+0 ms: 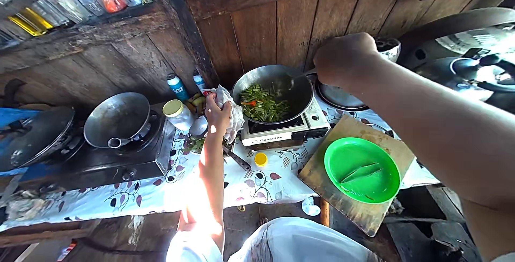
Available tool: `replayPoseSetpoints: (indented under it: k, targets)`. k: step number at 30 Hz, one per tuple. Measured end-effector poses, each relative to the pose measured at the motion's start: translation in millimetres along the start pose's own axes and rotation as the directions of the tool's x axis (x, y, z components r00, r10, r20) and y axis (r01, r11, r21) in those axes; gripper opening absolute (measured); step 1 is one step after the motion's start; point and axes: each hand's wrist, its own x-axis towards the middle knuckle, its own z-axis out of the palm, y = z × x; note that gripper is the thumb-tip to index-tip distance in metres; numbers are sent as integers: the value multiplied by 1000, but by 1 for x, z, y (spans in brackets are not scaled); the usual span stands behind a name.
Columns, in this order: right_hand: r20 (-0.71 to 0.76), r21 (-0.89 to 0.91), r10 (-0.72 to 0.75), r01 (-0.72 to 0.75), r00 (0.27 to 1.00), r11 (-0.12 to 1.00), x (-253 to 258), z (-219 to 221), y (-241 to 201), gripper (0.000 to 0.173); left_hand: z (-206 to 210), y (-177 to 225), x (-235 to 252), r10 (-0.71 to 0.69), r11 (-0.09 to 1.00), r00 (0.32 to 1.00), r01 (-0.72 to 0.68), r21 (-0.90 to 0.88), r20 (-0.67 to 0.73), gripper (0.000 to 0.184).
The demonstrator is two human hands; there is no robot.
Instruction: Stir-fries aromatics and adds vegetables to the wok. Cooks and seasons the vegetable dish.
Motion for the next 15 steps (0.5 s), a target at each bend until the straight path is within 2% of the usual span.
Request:
replayPoseSetpoints:
  k: [3, 6, 8, 10, 12, 14, 15]
  targets:
    - [121, -55, 56, -50, 991, 997, 3, 1, -1, 17, -1, 1, -1, 14, 1000, 1000, -14, 23, 2, 58]
    - [255, -65, -7, 25, 967, 998, 18, 4, 12, 31, -1, 0, 0, 18, 1000, 1000, -18, 12, 3, 57]
    - [318, 70, -105, 87, 942, 994, 41, 25, 25, 33, -1, 0, 0, 16, 1000, 1000, -16, -1, 4, 57]
    - [355, 333, -148, 23, 923, 943, 60, 58, 33, 30, -1, 1, -1, 19, 1000, 1000, -19, -1, 8, 57]
    - [365, 550, -159, -75, 917, 832, 69, 94, 31, 29, -1, 1, -1, 23, 1000, 1000, -23, -2, 5, 58]
    - [333, 633, -143, -109, 932, 766, 75, 118, 26, 32, 0, 1, 0, 25, 1000, 1000, -25, -9, 2, 58]
    - [304, 617, -130, -91, 944, 781, 76, 121, 25, 33, 0, 0, 0, 28, 1000, 1000, -28, -8, 2, 58]
